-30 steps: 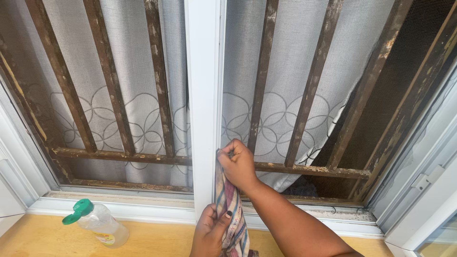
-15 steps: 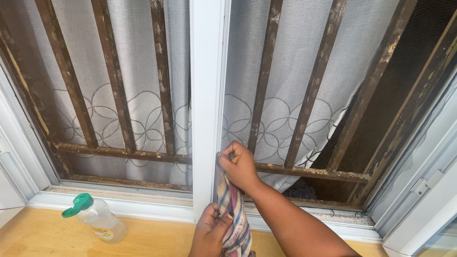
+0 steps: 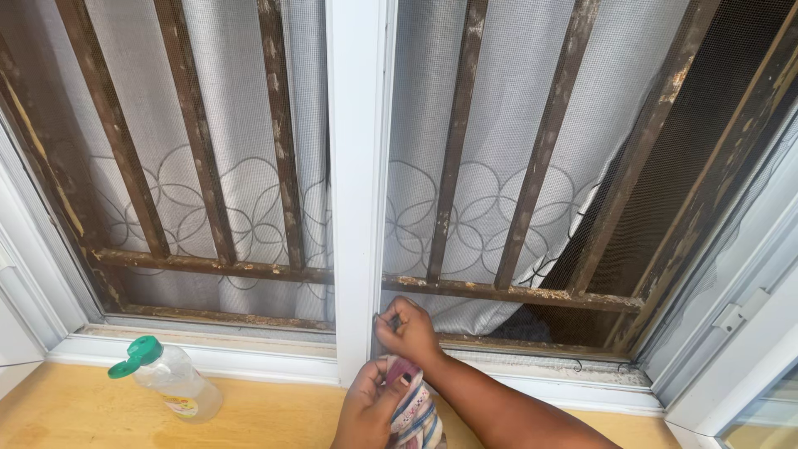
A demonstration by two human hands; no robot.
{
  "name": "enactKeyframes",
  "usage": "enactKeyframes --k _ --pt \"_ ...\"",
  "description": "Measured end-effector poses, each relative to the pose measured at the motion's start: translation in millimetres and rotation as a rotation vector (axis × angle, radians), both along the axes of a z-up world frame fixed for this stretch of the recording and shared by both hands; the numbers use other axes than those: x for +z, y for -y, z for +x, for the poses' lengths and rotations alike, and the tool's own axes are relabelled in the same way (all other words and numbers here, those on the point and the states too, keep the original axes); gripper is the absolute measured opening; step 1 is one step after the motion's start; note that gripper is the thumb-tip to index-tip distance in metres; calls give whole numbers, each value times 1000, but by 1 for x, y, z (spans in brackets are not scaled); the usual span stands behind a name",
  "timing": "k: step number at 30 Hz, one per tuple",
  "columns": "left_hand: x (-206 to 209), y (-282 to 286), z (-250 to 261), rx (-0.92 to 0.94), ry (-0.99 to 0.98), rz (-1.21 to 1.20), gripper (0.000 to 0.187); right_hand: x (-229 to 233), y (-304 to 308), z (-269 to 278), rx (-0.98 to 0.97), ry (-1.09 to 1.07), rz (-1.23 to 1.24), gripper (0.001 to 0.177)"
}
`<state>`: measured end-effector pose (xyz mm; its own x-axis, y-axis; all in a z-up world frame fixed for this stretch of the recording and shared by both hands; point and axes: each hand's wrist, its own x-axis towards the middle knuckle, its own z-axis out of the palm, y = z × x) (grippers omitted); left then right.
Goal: The person cleans a window frame and glass using a cloth and liquid from a bottle.
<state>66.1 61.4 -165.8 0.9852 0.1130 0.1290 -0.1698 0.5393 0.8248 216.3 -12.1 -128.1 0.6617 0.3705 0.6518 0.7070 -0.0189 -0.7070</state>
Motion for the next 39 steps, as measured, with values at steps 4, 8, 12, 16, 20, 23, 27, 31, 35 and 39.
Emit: enactKeyframes --k 4,8,12,16,20,23,27,31,35,39 --pt "3 11 -6 -46 -50 53 31 4 0 -1 -34 46 -22 16" --pt "1 12 -12 -88 -6 66 30 25 -2 -8 -52 -113 51 15" --pt "-2 8 -13 -60 -46 52 31 5 -2 -13 -12 -107 21 15" --pt "-1 7 -13 -70 -34 14 30 5 1 -14 -95 -64 -102 16" --pt "3 11 -19 -117 -57 -9 29 12 1 -10 -101 -70 -27 14" --pt "2 13 -18 -135 -73 9 29 -16 2 5 -91 -44 -83 17" --pt "-6 15 -13 -132 -136 81 32 -93 3 35 21 65 -230 22" --pt "-11 19 -10 -148 -97 156 35 -103 7 40 75 54 -331 22" --pt "-3 16 -10 -179 -66 87 33 -16 9 4 -48 32 -233 17" --pt "5 17 -11 -105 -26 94 34 83 6 -16 -58 181 -11 14"
